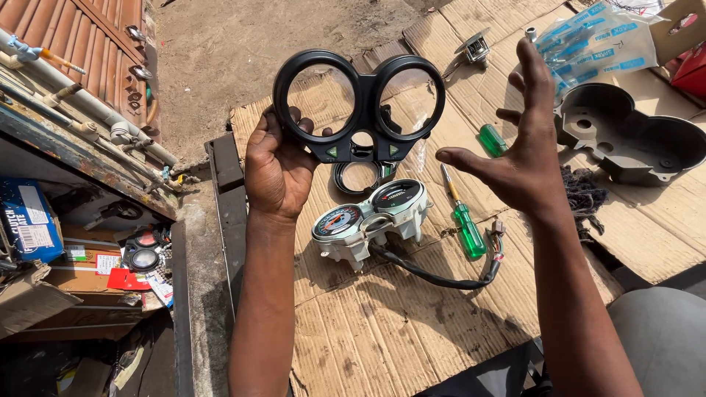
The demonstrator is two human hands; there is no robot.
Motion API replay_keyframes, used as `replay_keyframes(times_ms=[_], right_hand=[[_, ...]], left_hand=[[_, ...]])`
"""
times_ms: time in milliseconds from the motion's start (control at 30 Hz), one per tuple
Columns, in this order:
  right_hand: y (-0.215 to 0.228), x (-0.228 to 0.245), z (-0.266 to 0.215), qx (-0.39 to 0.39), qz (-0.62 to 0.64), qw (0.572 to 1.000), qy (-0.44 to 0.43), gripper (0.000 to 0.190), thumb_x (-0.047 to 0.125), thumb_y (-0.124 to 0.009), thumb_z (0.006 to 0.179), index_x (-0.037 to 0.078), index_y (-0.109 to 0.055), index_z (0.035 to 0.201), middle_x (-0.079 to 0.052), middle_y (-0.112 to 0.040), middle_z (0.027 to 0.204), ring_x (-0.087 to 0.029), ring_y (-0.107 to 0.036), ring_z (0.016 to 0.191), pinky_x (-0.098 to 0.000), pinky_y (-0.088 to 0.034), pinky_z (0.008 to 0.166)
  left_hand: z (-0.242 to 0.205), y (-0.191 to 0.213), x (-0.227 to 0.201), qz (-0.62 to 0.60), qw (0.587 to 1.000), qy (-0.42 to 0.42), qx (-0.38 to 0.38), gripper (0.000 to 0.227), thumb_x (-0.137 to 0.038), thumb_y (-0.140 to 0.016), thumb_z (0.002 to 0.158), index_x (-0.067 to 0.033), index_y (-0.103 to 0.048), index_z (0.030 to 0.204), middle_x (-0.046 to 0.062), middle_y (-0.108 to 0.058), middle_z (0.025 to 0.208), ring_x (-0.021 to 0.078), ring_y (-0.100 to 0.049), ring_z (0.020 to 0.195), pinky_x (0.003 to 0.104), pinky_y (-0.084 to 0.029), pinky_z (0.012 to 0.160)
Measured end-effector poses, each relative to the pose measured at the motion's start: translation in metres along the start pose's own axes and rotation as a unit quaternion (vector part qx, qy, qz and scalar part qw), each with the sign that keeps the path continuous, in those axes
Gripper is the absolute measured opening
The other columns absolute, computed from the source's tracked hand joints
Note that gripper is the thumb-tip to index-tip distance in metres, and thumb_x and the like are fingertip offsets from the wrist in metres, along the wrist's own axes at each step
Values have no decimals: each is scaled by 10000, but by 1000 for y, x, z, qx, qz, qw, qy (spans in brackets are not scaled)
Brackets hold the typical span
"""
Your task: Repairing and cleaning a motorcycle speedometer console.
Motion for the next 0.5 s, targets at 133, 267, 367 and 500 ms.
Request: replay_keyframes(times_ms=[133, 267, 367, 500], right_hand=[[-32, 22, -5, 49, -161, 973, 155, 1677, 572, -1052, 380, 135, -49, 1651, -272, -92, 1651, -506, -229, 1514, -628, -359, 1203], [-38, 18, -12, 49, -185, 970, 151, 1669, 549, -1057, 363, 152, -71, 1649, -262, -128, 1639, -485, -246, 1496, -600, -352, 1216], [-37, 18, -11, 48, -133, 983, 116, 1559, 408, -1072, 438, 157, -126, 1652, -213, -200, 1648, -442, -282, 1513, -557, -370, 1244], [-33, 13, -13, 5, -122, 983, 134, 1512, 392, -1092, 479, 160, -179, 1663, -172, -241, 1654, -398, -288, 1552, -551, -371, 1301]], left_hand=[[-10, -17, 14, -4, 998, 48, 40, 238, -145, -438, 1132, -22, -595, 1261, 72, -634, 1092, 203, -631, 1037, 510, -591, 976], [-17, -31, 12, 3, 998, 53, 41, 219, -149, -449, 1139, -28, -591, 1255, 85, -657, 1112, 205, -642, 1050, 503, -597, 1004], [-21, -40, 6, 11, 997, 62, 54, 229, -147, -476, 1120, -32, -585, 1286, 76, -674, 1126, 199, -650, 1048, 483, -594, 986], [-28, -55, -3, 70, 993, 57, 81, 306, -173, -525, 1143, -40, -553, 1417, 76, -667, 1231, 177, -639, 1162, 445, -558, 1046]])
Point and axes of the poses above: each hand's wrist, its own z-axis towards the middle knuckle, its own y-axis out of the back of the hand, x = y × z, the point moved 1 cm from there along z, towards the middle knuckle
